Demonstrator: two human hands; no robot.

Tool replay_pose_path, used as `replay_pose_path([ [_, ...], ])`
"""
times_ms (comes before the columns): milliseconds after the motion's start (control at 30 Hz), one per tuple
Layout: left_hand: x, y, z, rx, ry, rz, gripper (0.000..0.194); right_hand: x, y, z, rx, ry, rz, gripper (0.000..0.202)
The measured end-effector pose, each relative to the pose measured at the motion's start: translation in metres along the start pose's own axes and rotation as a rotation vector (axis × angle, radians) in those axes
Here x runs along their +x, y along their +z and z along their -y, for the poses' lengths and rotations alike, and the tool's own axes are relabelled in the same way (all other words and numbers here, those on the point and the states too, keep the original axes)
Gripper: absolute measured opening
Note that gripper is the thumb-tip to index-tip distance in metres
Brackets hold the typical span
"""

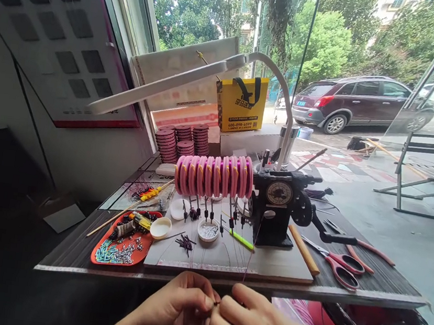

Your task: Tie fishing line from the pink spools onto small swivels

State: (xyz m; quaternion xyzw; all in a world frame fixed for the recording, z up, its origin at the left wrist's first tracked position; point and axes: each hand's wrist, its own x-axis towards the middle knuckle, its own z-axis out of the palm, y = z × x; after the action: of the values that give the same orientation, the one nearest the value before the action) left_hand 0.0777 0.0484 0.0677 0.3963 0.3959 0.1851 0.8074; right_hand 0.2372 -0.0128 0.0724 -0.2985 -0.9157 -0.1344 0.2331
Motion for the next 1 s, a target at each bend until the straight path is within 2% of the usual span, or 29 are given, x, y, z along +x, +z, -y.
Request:
replay_pose_path([
  [133,-0.003,-0.001,-0.002,0.044,0.026,-0.019,0.004,0.005,0.003,0.002,0.064,0.003,0.003,0.049],
  [200,-0.007,-0.002,-0.002,0.238,0.169,-0.076,0.001,0.007,0.004,0.002,0.169,0.055,-0.045,0.050],
  [300,-0.013,-0.003,0.006,0.684,0.584,-0.163,0.009,0.011,0.002,0.003,0.446,0.312,-0.105,0.045],
  [367,-0.013,-0.003,0.015,0.847,0.841,-0.254,0.015,0.014,-0.001,0.002,0.688,0.566,-0.125,0.034],
  [433,-0.010,-0.003,0.025,0.953,1.061,-0.414,0.016,0.020,-0.004,-0.001,0.959,0.800,-0.155,0.027],
  [533,-0.002,-0.006,0.034,1.186,1.397,-0.612,0.019,0.031,-0.004,-0.007,1.304,0.953,-0.220,0.031],
  [600,0.002,-0.008,0.032,1.342,1.633,-0.625,0.019,0.035,-0.003,-0.011,1.409,0.973,-0.248,0.035],
  [667,0.002,-0.010,0.027,1.454,1.817,-0.545,0.019,0.036,-0.001,-0.014,1.445,0.975,-0.232,0.037],
  [700,0.002,-0.010,0.023,1.476,1.854,-0.480,0.020,0.035,-0.001,-0.014,1.436,0.969,-0.218,0.037],
  [733,0.000,-0.010,0.020,1.457,1.821,-0.414,0.021,0.033,-0.002,-0.014,1.388,0.962,-0.207,0.034],
  [767,-0.001,-0.009,0.017,1.381,1.702,-0.353,0.021,0.030,-0.003,-0.012,1.294,0.945,-0.199,0.030],
  [800,-0.003,-0.008,0.014,1.241,1.496,-0.296,0.019,0.027,-0.004,-0.011,1.159,0.886,-0.188,0.025],
  [867,-0.005,-0.006,0.008,0.806,0.918,-0.170,0.015,0.020,-0.007,-0.007,0.803,0.625,-0.167,0.015],
  [933,-0.006,-0.003,0.003,0.339,0.388,-0.082,0.007,0.013,-0.006,-0.003,0.456,0.323,-0.090,0.023],
  [967,-0.005,-0.002,0.001,0.176,0.218,-0.056,0.004,0.010,-0.005,-0.001,0.317,0.196,-0.052,0.031],
  [1000,-0.005,-0.001,-0.001,0.071,0.113,-0.045,0.003,0.007,-0.003,0.000,0.199,0.108,-0.031,0.037],
])
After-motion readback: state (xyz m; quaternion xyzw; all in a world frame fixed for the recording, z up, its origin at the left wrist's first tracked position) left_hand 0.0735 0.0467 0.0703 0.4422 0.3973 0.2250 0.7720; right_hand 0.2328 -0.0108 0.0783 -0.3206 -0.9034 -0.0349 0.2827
